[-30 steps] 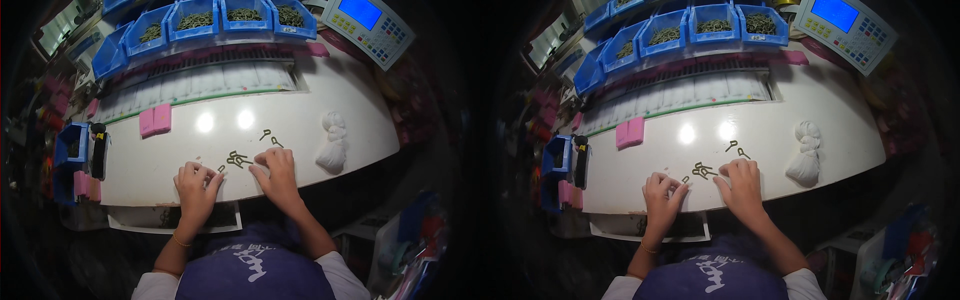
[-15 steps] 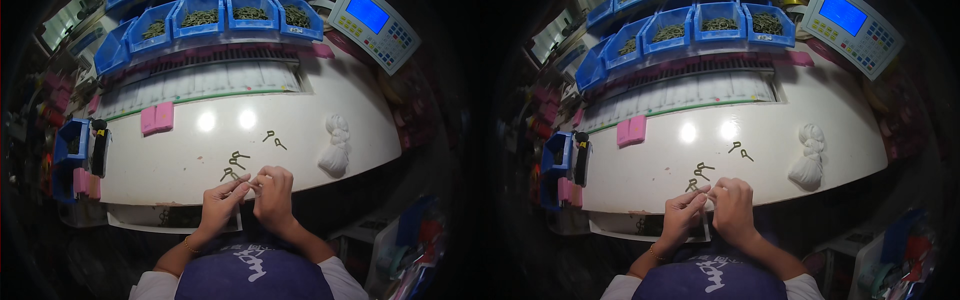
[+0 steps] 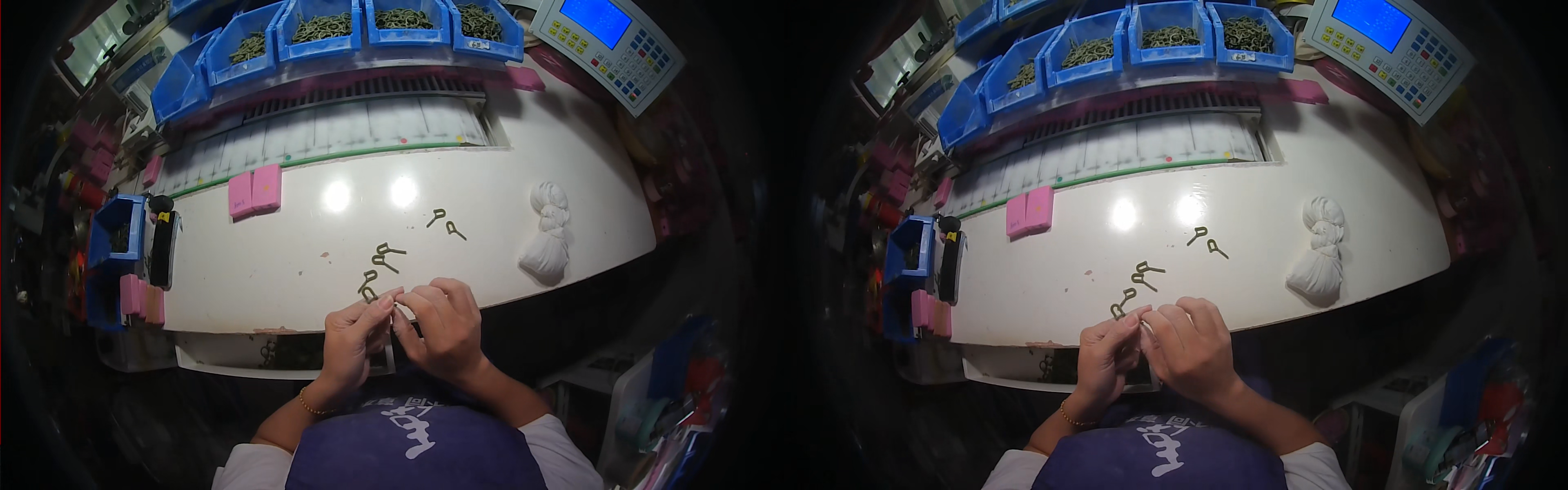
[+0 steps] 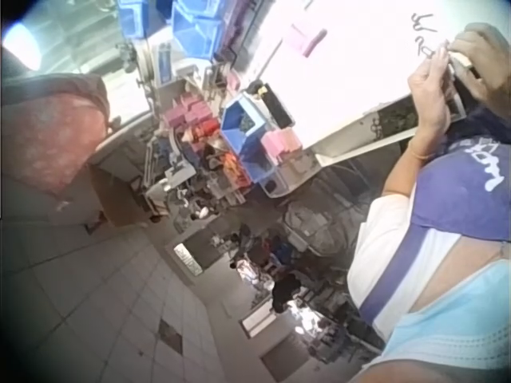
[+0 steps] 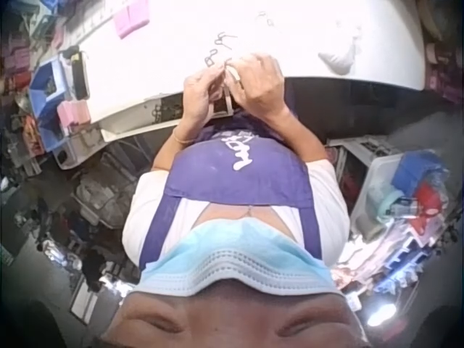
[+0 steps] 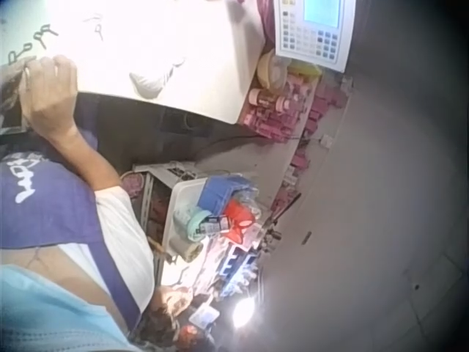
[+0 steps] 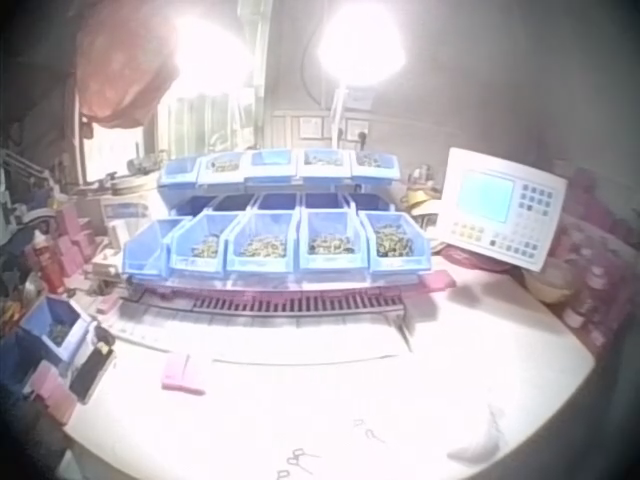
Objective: The person is manually assembling metal clips by inserting small metal components into pink plastic housings at a workstation.
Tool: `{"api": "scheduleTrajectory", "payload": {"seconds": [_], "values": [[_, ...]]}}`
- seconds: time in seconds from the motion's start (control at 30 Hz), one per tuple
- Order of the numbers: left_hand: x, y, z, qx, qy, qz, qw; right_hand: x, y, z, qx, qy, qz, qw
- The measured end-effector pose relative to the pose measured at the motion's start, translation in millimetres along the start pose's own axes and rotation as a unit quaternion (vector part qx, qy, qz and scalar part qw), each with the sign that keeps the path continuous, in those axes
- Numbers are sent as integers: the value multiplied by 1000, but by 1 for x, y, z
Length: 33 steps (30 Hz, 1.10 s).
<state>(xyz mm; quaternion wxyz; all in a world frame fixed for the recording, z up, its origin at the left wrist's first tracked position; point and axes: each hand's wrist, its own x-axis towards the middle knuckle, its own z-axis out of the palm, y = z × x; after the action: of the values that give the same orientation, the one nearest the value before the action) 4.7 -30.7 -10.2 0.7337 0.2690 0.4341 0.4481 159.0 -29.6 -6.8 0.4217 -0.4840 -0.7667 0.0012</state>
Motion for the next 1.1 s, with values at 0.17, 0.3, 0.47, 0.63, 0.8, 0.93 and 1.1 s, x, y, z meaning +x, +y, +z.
{"api": "scheduleTrajectory", "payload": {"seconds": [0.17, 0.3, 0.47, 0.63, 0.8, 0.93, 1.1], "values": [[-2, 0, 1, 7, 8, 5, 1000, 0, 2, 0, 12, 0, -23, 1000], [1, -5, 0, -36, 3, 25, 999, -4, 0, 1, 38, -6, -17, 999], [0, -9, -13, -53, -27, 23, 998, -9, -4, -1, 232, -47, 101, 966], [-2, -6, 1, -28, -17, 68, 997, -22, -11, 2, 338, -81, 243, 906], [-1, -4, -5, 8, 22, 65, 998, -27, -10, 4, 382, -123, 323, 857], [-3, 3, -8, 12, 9, 60, 998, -39, -8, 16, 232, -143, 153, 950], [-6, 10, -10, 23, 11, 52, 998, -18, 4, 16, 108, -40, 150, 982]]}}
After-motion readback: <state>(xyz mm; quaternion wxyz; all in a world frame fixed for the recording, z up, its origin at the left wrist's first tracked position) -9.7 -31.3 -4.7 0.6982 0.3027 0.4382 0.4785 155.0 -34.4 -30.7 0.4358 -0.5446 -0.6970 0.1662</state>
